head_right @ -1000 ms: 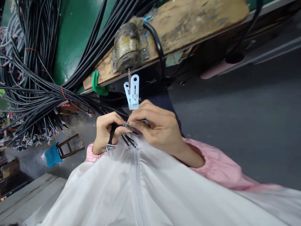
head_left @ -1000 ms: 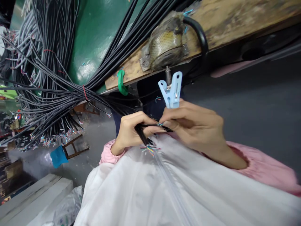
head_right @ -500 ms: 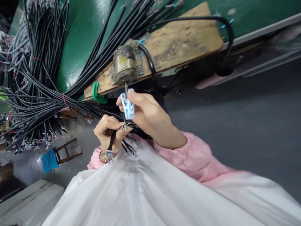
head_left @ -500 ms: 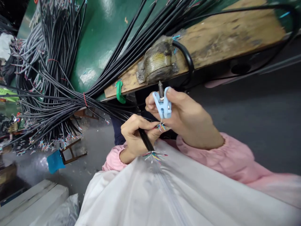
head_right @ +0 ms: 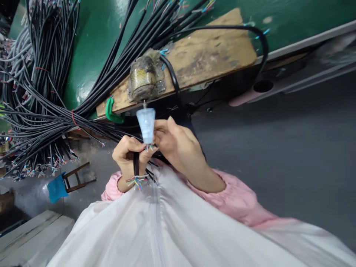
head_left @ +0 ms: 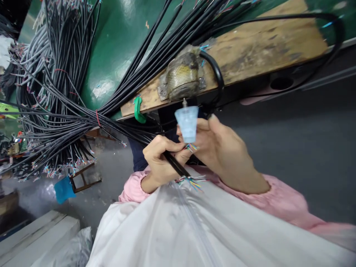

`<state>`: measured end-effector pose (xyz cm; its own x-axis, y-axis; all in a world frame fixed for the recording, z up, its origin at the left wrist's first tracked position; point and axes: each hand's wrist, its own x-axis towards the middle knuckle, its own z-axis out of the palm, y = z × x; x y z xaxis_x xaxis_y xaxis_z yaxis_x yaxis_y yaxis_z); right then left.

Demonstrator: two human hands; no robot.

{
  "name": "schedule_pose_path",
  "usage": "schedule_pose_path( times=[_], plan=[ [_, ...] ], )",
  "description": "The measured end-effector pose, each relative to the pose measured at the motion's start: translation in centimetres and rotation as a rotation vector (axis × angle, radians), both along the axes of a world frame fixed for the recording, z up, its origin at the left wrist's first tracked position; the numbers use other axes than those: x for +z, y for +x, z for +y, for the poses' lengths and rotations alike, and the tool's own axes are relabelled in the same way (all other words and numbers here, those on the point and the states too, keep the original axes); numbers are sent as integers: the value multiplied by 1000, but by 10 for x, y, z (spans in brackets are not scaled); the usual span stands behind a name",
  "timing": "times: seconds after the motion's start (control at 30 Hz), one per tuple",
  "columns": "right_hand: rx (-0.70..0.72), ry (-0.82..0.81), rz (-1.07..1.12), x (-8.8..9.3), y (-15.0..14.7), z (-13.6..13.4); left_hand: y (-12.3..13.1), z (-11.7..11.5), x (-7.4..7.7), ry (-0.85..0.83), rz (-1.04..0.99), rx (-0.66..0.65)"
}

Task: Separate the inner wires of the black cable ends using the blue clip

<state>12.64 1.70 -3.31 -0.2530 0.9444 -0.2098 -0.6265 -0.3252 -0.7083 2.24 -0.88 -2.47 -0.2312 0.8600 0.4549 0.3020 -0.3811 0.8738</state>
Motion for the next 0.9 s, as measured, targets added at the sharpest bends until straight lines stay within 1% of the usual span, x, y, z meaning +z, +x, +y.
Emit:
schedule_pose_path(
  times=[0.07,0.1,0.17,0.2,0.23,0.27,0.4,0.43,0.5,0.53,0.6,0.67,0.77,0.83,0.9],
  plan=[
    [-189,61,-74,-3,3,-10,-4,-2,-4,9,9,-52],
    [-289,120,-128,-4,5,-15,-8,-2,-5,30,3,-106],
    [-436,295,-242,-4,10,-24,-17,-1,-6,66,-1,-250],
    [-463,395,-295,-3,13,-27,-24,0,-6,67,-2,-320],
    [-450,494,-343,-3,16,-28,-31,2,-6,45,-11,-376],
    [-399,591,-389,-3,19,-29,-38,5,-6,19,-41,-423],
    [-62,946,-586,-6,20,-25,-66,15,-10,-117,-354,-557],
    [-10,1009,-649,-8,18,-24,-69,17,-12,-169,-401,-571],
    [31,1085,-771,-11,13,-24,-73,18,-15,-308,-424,-533],
    [31,1097,-815,-12,10,-25,-72,17,-16,-371,-420,-497],
    [-8,1048,-867,-11,6,-29,-69,13,-16,-441,-410,-430],
    [-98,943,-878,-7,3,-33,-64,4,-13,-425,-400,-390],
    [-241,764,-831,4,0,-38,-60,-10,-4,-343,-332,-316],
    [-251,648,-750,10,-2,-39,-59,-17,3,-340,-266,-267],
    [-202,525,-652,14,-3,-39,-59,-20,8,-378,-198,-253]
  ],
)
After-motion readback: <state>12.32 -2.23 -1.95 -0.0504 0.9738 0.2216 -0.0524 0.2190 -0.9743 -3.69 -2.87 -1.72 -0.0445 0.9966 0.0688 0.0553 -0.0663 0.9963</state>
